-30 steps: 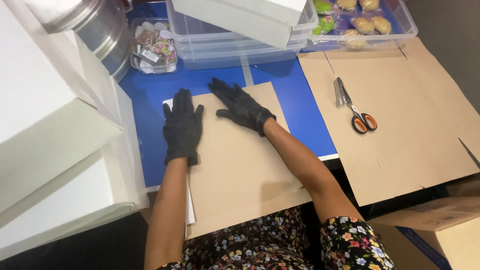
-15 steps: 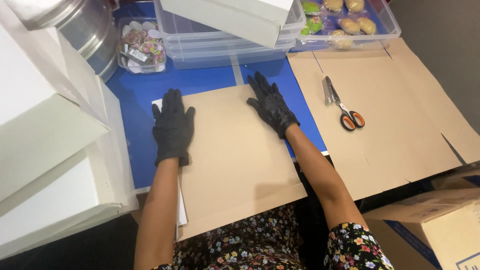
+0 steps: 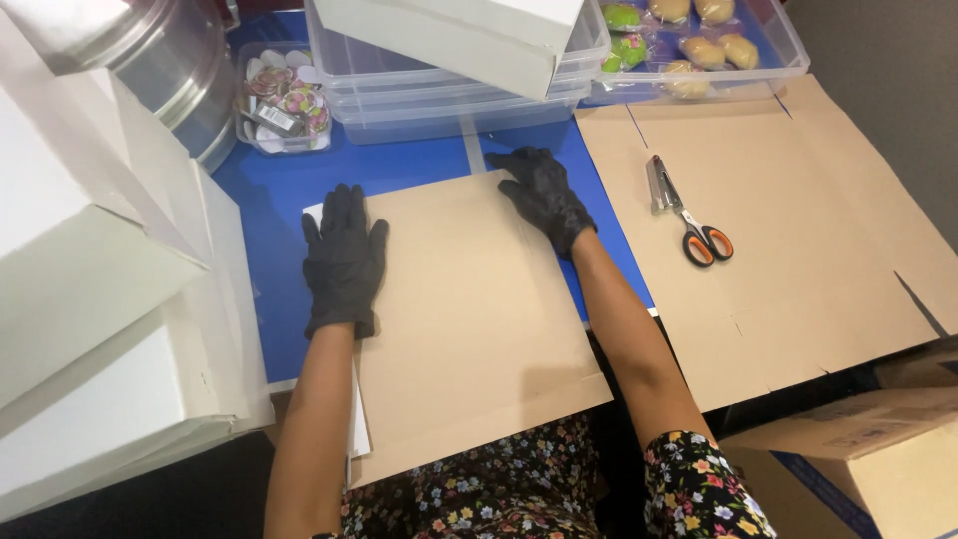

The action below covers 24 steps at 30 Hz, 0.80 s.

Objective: Assembling a cardboard pastry box by folding the sides and stapling the corners.

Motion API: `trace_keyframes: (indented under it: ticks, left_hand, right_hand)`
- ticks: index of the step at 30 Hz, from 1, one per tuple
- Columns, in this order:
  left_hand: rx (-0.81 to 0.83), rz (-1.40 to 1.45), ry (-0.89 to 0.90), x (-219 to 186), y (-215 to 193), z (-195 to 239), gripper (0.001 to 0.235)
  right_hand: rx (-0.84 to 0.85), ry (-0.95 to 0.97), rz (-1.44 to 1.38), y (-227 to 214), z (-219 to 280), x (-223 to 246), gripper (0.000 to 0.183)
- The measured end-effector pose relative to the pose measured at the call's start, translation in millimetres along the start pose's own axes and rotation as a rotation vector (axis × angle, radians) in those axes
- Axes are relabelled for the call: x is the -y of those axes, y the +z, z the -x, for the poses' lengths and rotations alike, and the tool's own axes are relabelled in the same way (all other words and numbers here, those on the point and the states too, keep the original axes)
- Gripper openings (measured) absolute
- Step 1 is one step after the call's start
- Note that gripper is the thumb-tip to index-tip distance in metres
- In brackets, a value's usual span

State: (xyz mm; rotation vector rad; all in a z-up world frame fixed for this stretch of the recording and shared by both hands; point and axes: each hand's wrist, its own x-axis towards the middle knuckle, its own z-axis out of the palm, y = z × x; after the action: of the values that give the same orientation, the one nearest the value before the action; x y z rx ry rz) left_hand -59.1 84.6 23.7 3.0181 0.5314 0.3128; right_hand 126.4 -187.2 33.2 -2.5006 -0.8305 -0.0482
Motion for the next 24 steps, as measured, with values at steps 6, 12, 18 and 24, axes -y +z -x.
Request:
trace_keyframes:
  ticks: [6,12,18,24]
  left_hand:
    - [-0.067,0.013,-0.011,2,13,-2,0.061]
    - [-0.086,-0.051,-0.021,0,12,-1,0.058]
    - [-0.015,0.012,0.008,3,6,-3,0.059]
    - [0.003,0.112,-0.046,-1,4,-3,0.063]
  right_hand:
    - [-0.088,0.022,-0.531,-35,16,28,0.064]
    - [-0.24,0.157,-0.689,-16,16,14,0.063]
    - [-0.157,-0.01,-0.717,-18,23,62,0.028]
    - [-0.071,-0.039,-0.414,6,12,48,0.014]
